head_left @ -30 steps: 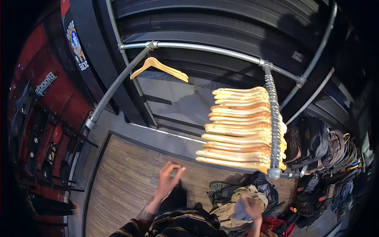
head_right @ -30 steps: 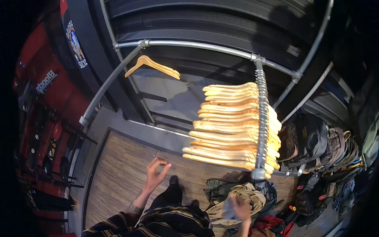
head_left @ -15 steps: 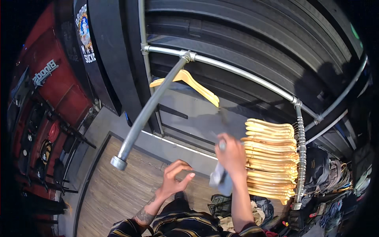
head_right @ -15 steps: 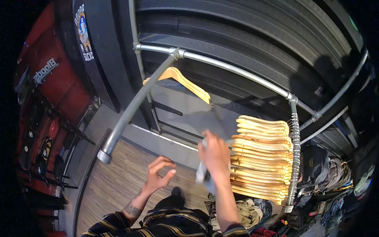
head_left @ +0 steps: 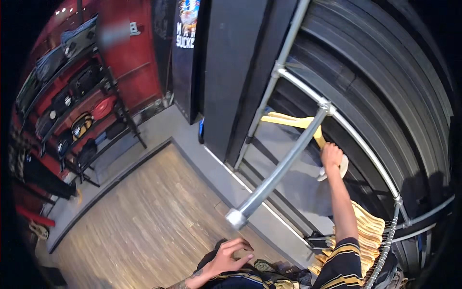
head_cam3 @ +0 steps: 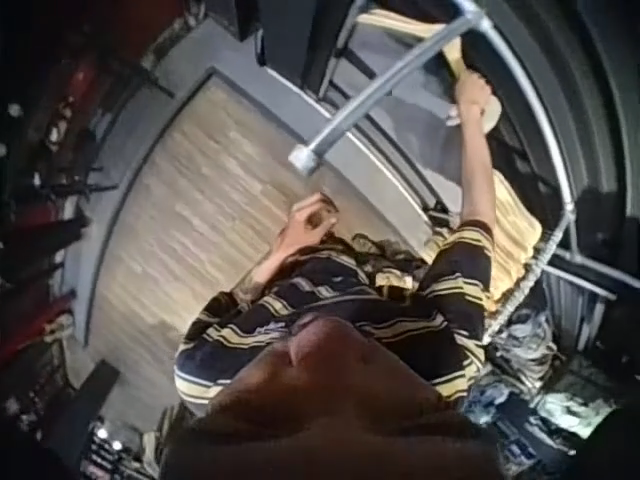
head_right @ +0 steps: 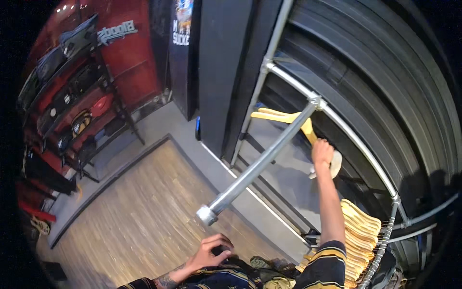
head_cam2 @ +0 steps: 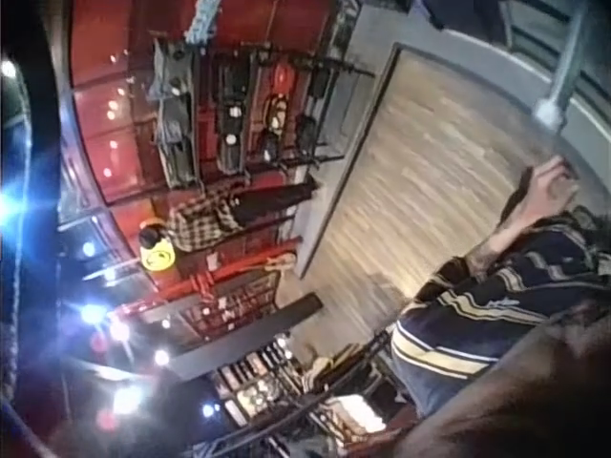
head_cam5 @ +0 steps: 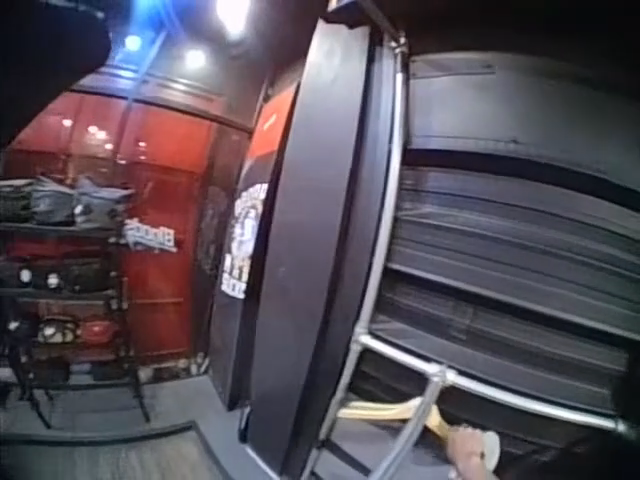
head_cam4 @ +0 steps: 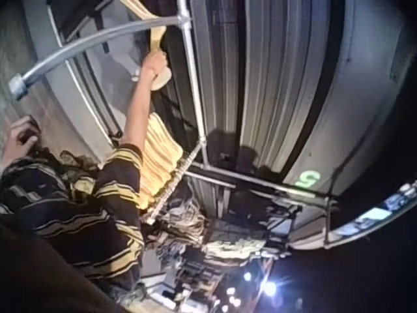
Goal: Wiping dust off individual wooden hangers using a cloth and placing them back on a garment rack.
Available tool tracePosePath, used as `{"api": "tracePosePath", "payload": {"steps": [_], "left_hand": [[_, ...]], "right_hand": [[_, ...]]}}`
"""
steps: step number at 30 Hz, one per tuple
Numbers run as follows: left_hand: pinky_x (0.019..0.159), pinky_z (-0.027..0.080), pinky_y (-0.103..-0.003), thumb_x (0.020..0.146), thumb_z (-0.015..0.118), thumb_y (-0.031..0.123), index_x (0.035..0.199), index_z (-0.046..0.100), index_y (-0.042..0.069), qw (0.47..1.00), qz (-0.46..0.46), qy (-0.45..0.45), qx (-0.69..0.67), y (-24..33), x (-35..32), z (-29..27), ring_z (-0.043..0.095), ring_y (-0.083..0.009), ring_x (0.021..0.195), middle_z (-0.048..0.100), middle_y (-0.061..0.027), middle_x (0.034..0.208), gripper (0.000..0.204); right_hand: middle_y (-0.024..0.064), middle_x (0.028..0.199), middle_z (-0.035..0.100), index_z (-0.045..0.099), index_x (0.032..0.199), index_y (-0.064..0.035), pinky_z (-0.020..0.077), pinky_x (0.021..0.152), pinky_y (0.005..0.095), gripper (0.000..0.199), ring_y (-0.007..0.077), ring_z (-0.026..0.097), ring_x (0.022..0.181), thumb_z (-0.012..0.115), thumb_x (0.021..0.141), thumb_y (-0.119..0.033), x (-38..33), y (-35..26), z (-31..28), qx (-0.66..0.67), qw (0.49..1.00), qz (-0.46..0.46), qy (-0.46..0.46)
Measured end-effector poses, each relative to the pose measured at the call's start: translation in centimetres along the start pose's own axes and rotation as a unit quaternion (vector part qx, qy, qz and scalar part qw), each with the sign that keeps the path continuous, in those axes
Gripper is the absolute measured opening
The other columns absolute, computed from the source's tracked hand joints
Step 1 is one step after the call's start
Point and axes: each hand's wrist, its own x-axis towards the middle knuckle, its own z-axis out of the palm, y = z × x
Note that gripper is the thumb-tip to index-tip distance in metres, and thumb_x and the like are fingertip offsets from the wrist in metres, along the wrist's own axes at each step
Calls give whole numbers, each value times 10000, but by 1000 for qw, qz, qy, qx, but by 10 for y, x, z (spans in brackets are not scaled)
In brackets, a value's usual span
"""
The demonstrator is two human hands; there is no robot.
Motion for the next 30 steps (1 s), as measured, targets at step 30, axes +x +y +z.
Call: {"api": "tracePosePath", "payload": {"steps": [30], "left_hand": [[833, 518, -296, 994, 621, 200, 1107, 648, -7, 967, -215, 126, 54, -40, -33, 22, 652, -151, 914, 690, -78, 1003, 237]], "right_hand": [[144, 977, 752, 764, 916, -101, 574, 803, 425, 282, 305, 726, 965, 590, 866, -317, -28, -102, -111, 187, 929, -246, -203]]}}
